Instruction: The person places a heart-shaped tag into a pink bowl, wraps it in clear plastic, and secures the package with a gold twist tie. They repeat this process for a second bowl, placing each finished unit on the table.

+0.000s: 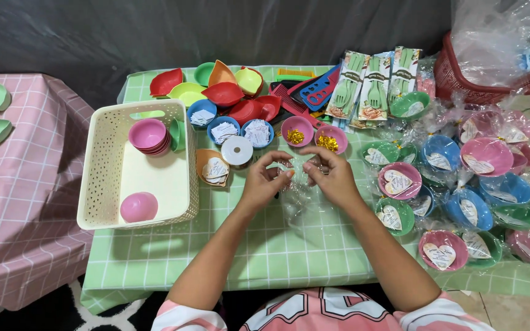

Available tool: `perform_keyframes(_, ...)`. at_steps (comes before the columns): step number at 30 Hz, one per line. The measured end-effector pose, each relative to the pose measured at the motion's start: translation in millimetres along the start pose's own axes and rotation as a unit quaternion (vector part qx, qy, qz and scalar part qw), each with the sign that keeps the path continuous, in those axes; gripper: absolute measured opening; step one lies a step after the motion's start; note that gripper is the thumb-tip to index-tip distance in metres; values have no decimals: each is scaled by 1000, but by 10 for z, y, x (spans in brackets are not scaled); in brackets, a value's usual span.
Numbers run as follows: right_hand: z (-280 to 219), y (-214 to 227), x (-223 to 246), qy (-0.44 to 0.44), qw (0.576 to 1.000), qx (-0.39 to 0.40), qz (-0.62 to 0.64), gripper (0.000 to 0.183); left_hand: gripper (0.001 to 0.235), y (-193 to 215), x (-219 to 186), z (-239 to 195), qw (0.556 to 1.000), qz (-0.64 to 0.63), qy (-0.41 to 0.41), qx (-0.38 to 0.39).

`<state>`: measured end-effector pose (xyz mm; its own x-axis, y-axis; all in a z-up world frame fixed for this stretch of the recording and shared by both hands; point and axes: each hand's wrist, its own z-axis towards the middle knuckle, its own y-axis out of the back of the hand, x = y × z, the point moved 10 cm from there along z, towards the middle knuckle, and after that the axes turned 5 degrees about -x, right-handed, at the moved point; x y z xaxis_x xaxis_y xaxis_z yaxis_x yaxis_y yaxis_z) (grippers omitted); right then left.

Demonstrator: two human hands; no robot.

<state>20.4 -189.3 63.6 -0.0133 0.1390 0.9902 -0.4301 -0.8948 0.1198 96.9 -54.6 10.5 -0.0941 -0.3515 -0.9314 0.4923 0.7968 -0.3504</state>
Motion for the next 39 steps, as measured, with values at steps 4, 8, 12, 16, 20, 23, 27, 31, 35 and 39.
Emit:
perform_keyframes(4, 35, -45, -321, -12, 1000, 3, 17, 20, 16, 103, -46, 26, 999, 20, -10, -29)
perform_keyframes(8, 48, -50, -428, -15, 998, -7, 60, 14, 12, 156, -118, 10, 995, 92, -19, -35)
perform_keyframes(12, 114, 19, -726, -26, 996, -12, 84, 13, 28, 55, -205, 39, 987, 146, -62, 22)
perform_keyframes(16, -15, -112, -640, -54, 993, 2, 101, 16, 26, -45, -266, 4, 994, 66, -53, 73)
perform_keyframes(20, -80, -114, -484, -39, 991, 3, 129, 15, 27, -100, -187, -30, 992, -25, 18, 122)
perform_keyframes(23, -78, -57, -487, -29, 988, 2, 149, 13, 29, -62, 35, -22, 989, -16, 66, 128)
perform_keyframes(27, -80, -17, -151, 63, 992, 16, 112, 26, 31, -39, 116, -36, 988, 36, 85, 127)
perform_keyframes(31, -120, -15, -70, 94, 991, 21, 96, 35, 26, -78, 84, -41, 988, 24, 80, 132)
perform_keyframes(35, -141, -41, -158, 28, 982, 44, 179, 36, 14, -189, -43, -115, 980, -9, 80, 182)
perform_keyframes(39, -76, 72, -353, 7, 985, 25, 173, 32, 15, -199, -203, -108, 976, 125, 26, 177)
